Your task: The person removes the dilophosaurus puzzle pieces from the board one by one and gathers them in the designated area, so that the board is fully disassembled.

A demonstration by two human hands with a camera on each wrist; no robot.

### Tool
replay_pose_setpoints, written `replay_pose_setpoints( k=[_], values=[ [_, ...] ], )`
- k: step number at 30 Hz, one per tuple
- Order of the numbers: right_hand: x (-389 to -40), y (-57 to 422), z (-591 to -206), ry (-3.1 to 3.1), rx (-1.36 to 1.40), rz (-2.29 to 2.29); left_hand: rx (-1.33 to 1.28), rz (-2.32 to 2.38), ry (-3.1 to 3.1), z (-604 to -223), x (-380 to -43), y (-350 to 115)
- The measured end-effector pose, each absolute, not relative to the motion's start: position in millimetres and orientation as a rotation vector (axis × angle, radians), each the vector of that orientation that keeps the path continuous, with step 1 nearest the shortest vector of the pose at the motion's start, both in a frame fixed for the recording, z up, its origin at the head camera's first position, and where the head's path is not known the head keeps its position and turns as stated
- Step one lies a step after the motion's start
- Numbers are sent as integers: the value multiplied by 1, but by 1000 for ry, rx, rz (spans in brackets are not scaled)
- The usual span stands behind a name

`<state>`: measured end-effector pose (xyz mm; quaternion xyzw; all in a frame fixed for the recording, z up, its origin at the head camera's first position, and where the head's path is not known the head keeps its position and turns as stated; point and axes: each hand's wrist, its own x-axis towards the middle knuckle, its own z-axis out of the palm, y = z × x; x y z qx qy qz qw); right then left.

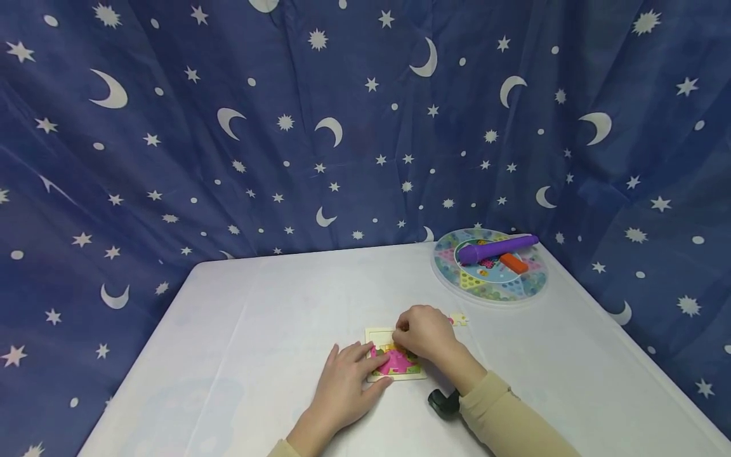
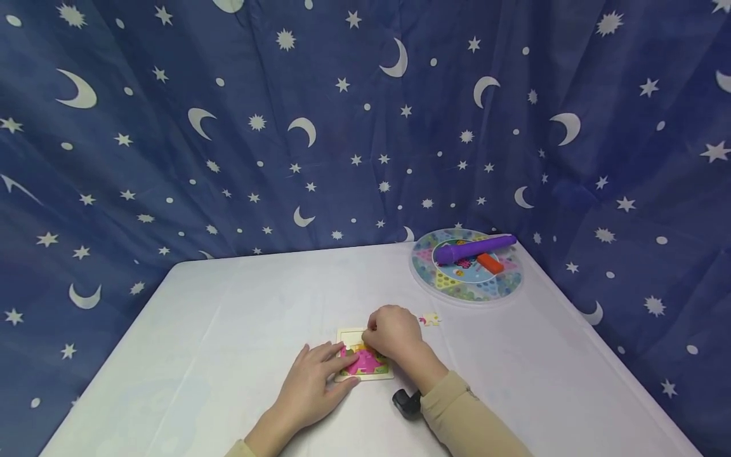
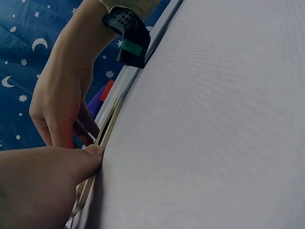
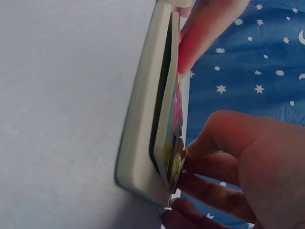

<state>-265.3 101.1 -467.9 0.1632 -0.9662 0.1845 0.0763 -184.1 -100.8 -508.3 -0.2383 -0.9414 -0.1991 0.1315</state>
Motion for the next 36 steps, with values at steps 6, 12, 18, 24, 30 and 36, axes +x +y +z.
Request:
replay_pose_setpoints(
  k=[6,12,18,24,30,36],
  values=[
    [-263,113,-471,-2899,595,708,-691,-565,-2739,-509,-183,-99],
    [-267,130,-471,-2996,753,890,-687,-572,-2737,-506,-182,-100],
    [-274,141,-474,-3011,810,1025,-683,-581,-2734,-507,-183,-101],
    [-278,141,-479,-3025,725,1106,-681,-597,-2735,-507,-182,-100],
    [-279,140,-479,-3017,717,1132,-682,-593,-2740,-507,-182,-100],
    [-278,140,-477,-2975,748,1156,-678,-598,-2756,-506,-183,-99]
  ],
)
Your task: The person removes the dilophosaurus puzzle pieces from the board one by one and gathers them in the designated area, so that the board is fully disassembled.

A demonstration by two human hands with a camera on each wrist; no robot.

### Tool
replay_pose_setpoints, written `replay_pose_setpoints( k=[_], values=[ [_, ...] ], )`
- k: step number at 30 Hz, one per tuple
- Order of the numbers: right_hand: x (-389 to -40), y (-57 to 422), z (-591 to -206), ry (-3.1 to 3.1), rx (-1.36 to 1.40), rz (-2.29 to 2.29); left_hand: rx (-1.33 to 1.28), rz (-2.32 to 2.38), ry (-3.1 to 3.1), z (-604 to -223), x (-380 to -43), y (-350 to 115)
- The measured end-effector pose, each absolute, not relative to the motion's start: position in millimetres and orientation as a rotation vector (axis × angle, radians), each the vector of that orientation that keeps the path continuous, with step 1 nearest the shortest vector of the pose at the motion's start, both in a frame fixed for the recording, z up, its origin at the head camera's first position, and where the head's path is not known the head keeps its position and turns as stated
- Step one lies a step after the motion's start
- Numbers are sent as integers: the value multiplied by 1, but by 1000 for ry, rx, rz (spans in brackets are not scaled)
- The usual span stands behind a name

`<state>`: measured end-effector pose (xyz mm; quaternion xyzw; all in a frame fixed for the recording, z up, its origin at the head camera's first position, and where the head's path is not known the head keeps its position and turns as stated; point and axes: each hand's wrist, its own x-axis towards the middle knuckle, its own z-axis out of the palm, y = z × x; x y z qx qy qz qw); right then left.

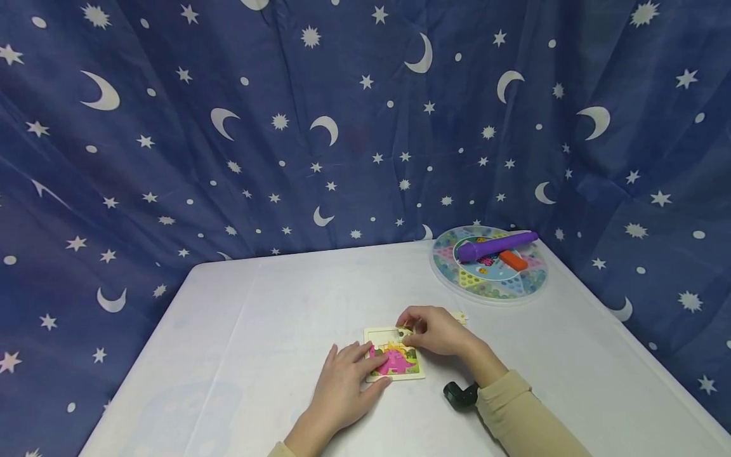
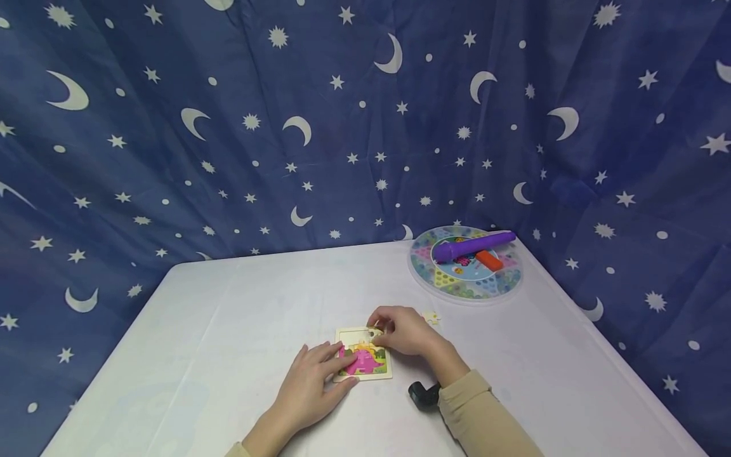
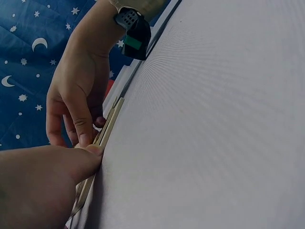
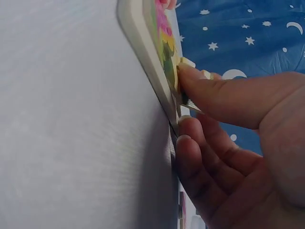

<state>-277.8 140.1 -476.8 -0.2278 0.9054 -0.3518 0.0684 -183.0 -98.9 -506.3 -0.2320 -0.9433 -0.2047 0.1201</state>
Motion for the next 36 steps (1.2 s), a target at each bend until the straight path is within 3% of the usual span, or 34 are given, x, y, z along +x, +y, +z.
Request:
replay_pose_setpoints(
  k=[27,36],
  values=[
    [-270,136,-475,2787,-809,-965,-670,-610,-2760,-505,-185,-100],
    [-271,141,-483,2782,-714,-1018,-672,-609,-2775,-507,-183,-99]
  ],
)
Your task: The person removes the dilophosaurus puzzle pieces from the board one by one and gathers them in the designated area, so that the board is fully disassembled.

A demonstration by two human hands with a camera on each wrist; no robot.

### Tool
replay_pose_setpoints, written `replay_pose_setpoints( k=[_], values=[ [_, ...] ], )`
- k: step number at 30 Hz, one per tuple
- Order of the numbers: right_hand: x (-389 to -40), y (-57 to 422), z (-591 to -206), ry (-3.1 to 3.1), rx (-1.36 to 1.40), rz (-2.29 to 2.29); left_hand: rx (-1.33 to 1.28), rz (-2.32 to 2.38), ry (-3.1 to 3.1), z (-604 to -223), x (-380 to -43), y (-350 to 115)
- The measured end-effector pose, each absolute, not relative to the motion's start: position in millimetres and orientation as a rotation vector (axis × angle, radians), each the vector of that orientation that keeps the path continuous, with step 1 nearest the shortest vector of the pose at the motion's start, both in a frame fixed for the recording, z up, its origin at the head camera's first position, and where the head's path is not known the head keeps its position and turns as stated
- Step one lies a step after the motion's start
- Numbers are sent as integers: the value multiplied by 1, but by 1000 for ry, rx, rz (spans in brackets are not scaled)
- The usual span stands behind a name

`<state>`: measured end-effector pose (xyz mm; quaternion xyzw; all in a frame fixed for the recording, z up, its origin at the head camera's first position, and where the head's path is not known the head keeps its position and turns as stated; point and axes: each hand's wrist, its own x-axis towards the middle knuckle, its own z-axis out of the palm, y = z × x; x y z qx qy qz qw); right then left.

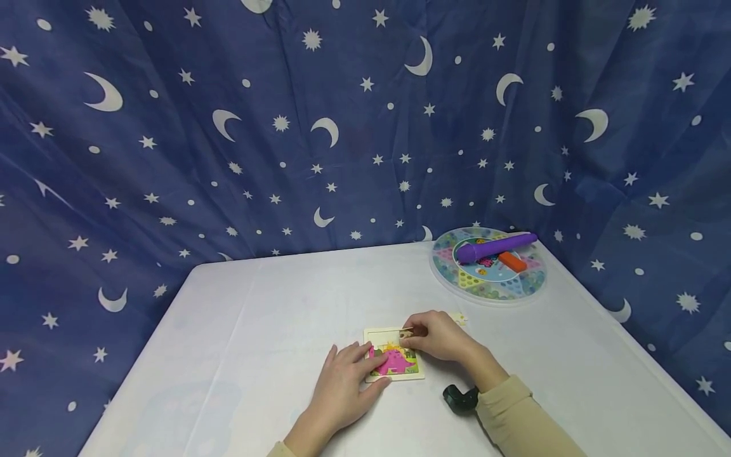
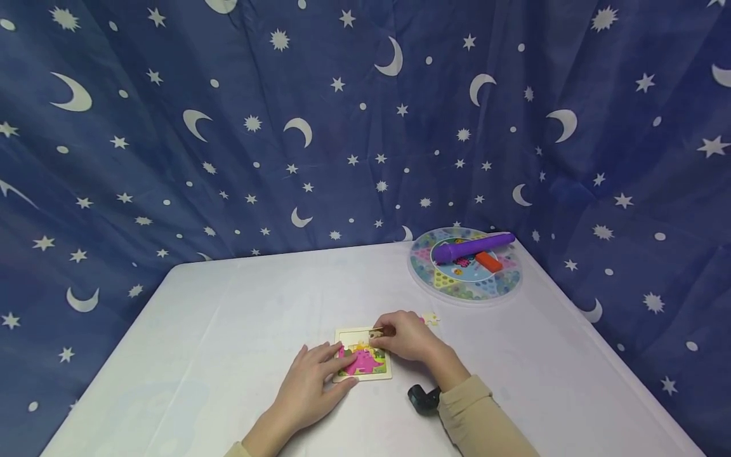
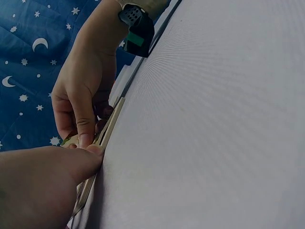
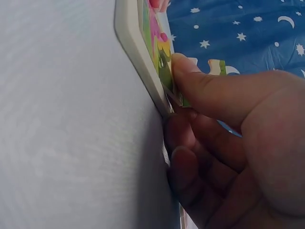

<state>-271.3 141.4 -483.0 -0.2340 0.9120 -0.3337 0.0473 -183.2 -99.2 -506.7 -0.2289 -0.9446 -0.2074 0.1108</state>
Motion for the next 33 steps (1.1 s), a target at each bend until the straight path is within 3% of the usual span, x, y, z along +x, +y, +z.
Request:
replay_pose_setpoints(
  k=[33],
  values=[
    [-266,136,-486,2925,-897,-1007,-671,-588,-2784,-506,-183,-99]
  ],
)
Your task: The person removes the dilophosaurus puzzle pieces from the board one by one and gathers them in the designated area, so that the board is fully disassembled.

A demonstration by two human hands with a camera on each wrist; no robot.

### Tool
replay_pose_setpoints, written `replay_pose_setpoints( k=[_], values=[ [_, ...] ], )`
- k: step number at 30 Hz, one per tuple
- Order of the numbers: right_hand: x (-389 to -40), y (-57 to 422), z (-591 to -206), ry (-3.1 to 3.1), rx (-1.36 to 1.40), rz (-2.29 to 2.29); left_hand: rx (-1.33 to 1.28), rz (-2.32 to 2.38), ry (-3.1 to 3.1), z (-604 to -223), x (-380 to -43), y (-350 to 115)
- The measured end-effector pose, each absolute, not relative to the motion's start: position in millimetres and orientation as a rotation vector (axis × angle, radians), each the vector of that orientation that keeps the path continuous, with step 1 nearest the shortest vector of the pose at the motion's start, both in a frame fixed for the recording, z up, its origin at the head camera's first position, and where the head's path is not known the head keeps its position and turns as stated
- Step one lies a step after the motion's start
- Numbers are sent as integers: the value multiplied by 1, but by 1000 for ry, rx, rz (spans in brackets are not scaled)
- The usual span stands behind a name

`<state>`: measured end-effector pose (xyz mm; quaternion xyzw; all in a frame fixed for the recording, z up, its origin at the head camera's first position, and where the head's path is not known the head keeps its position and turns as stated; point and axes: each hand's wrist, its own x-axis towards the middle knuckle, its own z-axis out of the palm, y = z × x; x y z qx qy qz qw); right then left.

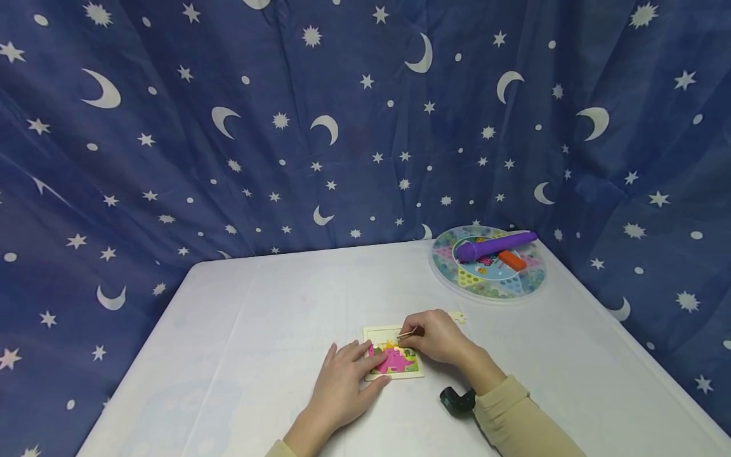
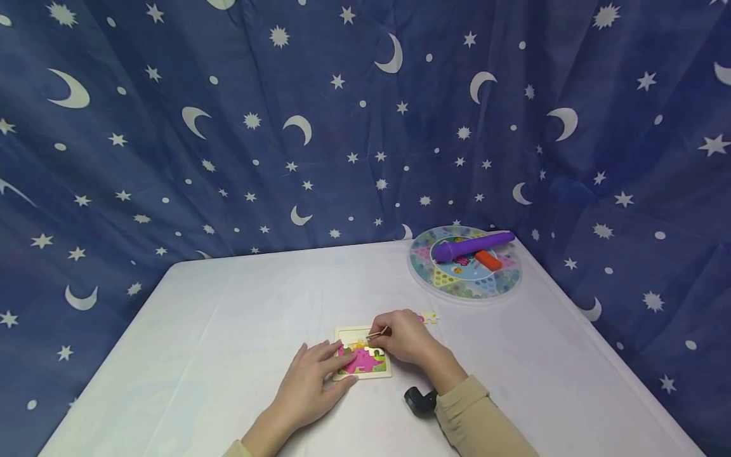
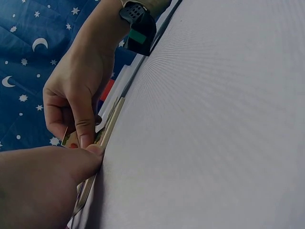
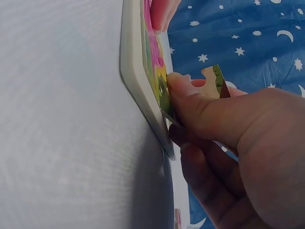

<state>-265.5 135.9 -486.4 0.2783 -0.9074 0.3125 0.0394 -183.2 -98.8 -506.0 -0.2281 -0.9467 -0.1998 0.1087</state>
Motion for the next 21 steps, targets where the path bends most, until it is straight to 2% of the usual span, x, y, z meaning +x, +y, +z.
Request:
replay_pose_setpoints(
  k=[21],
  values=[
    [-269,137,-486,-2990,788,1110,-691,-597,-2748,-507,-185,-100]
  ],
)
